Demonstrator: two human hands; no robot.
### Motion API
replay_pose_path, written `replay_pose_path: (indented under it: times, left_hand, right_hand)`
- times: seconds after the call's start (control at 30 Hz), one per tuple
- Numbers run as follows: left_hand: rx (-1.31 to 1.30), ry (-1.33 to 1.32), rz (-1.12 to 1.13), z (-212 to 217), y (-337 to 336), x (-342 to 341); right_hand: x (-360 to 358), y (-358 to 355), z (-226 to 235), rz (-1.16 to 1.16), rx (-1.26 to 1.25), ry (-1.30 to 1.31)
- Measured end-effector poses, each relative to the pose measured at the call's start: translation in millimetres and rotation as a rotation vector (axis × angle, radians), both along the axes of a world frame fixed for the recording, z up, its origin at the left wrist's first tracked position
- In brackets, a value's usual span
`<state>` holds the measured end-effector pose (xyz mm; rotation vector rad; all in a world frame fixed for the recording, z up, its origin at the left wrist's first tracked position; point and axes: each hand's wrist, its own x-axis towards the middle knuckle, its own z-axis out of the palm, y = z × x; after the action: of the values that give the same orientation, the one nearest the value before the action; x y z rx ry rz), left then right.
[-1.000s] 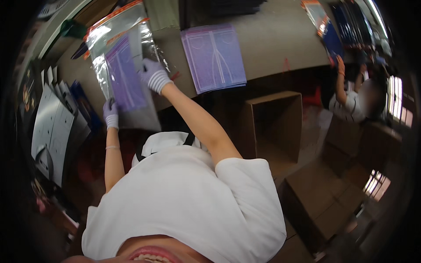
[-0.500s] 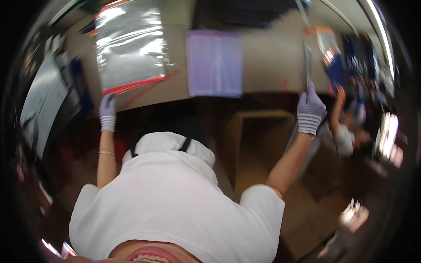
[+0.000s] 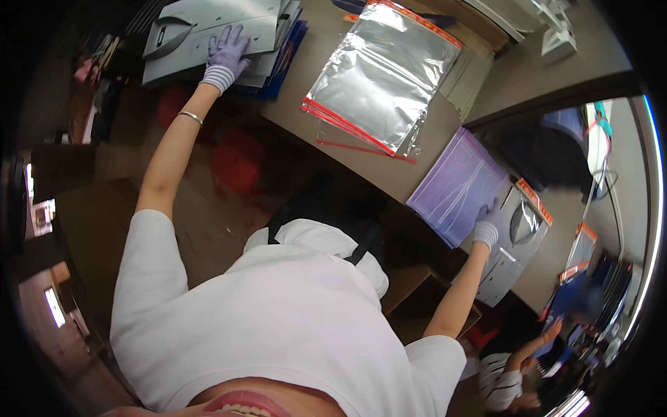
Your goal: Packaging paper shirt display inserts into plastic bags and placing them into a shipping box.
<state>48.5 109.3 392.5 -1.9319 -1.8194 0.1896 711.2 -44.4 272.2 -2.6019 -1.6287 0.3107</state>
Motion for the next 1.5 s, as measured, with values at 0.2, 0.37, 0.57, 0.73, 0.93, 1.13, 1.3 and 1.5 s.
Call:
replay_pose_path:
  times: [0.2,0.37,0.57,0.73,0.93,1.13,1.3,1.5]
  left_hand:
    - [0.13,-0.041,-0.519,26.2,20.8,-22.8]
    - [0.333,-0.131,-0.843,131.2,-54.5,42.4]
    - [0.078,-0.571,-1.475,96.2,-149.4,117.0]
    - [-0.354,-0.96,-1.3,-26.5,-104.7,135.3]
    - [-0.645,-0.561,-0.813,-175.8,19.3,122.6]
    - [-0.901,-0.933,-0.822,-219.8,60.3,148.6]
    - [-1.114,-1.228,-0.406,-198.4,57.9,154.8]
    - [-1.229,-1.383,0.074,-199.9,68.3,168.6]
  right_hand:
    - [-138.7,21.1,27.7,0.082,0.261,0.967]
    - [-301.1,30.9,92.6,0.258,-0.212,1.913]
    - [-278.0,-40.5,99.7,0.49,0.87,0.706]
    - [-228.2,-140.8,150.7,-0.106,0.641,1.054]
    - [-211.5,-201.4,56.3,-0.089,0.371,0.224]
    - [-211.8,-218.2,25.6,-0.368,0.386,-0.098]
    - [-233.5,-266.6,92.8,-0.465,0.833,0.202]
    - [-301.8,-238.8,117.6,-0.177,0.53,0.035]
